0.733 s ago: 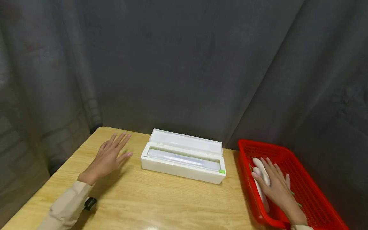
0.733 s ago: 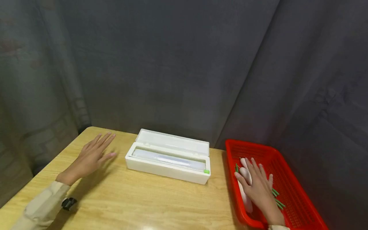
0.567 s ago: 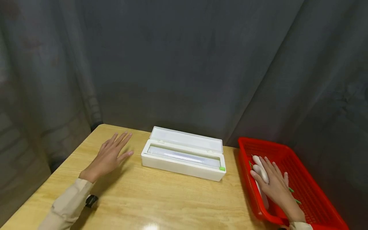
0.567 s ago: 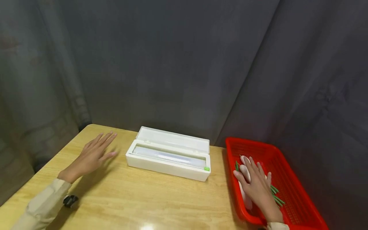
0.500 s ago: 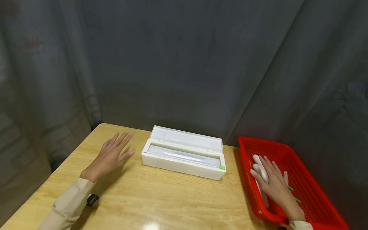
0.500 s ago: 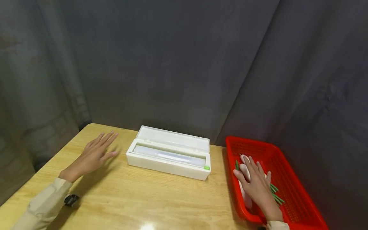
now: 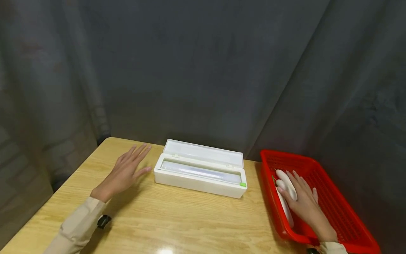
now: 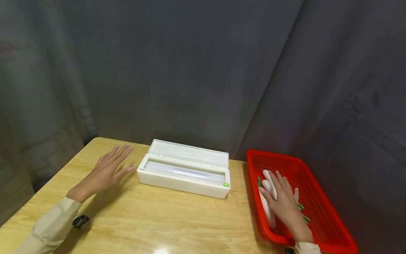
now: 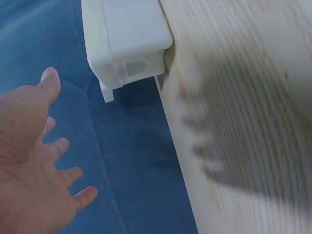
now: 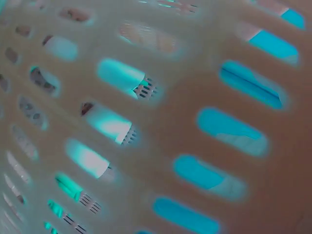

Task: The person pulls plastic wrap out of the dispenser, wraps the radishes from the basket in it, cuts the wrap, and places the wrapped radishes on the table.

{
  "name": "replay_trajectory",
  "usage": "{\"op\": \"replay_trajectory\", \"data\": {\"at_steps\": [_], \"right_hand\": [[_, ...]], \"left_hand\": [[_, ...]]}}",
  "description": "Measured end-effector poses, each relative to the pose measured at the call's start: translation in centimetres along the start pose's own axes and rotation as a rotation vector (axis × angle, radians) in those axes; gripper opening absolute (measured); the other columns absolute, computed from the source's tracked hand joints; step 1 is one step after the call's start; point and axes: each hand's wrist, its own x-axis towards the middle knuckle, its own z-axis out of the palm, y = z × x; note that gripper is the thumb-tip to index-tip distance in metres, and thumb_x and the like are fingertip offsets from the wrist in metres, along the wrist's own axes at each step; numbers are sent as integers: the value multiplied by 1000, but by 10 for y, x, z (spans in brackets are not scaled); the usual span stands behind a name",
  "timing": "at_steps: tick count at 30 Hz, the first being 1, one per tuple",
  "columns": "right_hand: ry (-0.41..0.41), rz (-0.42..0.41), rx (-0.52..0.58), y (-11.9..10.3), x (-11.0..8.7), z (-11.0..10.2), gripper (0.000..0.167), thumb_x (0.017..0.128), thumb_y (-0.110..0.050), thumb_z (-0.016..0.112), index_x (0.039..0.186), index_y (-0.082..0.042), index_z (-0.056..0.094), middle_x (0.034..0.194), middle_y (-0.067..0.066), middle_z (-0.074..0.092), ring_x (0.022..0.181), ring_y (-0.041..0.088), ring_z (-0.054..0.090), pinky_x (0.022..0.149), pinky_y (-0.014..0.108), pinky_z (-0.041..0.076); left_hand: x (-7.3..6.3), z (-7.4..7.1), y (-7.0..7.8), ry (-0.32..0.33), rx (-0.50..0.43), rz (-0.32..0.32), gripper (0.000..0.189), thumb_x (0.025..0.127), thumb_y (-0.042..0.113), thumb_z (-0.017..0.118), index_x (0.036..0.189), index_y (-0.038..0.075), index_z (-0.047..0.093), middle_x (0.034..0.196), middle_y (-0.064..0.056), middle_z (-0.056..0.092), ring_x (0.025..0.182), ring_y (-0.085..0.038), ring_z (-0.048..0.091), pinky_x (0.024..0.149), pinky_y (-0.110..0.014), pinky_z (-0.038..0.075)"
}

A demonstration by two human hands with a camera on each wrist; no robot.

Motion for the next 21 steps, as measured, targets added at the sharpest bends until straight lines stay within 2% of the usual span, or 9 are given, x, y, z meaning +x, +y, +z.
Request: {"op": "replay_trajectory", "data": {"at_steps": [9,16,21], "right_hand": [[58,-35,-23,1,1,3,76,102,-37,68,162,-5,33,163,33,28,144,60,26,104,87,10],[121,-65,23,-1,0,6,69,103,-34,67,159,-5,39,160,33,35,141,60,33,105,86,10],[154,-112,43,-5,2,7,66,101,-29,71,157,-7,44,158,31,40,140,58,37,107,86,10]], "left_hand": [[6,5,5,-16,-29,26,72,106,32,64,166,12,30,170,-20,27,155,-53,20,117,-72,23],[8,9,9,-40,-42,31,70,106,31,64,165,11,32,169,-21,29,156,-51,20,119,-70,22],[10,13,11,-38,-38,45,67,106,30,64,164,11,35,169,-19,32,156,-48,23,119,-68,24]]}}
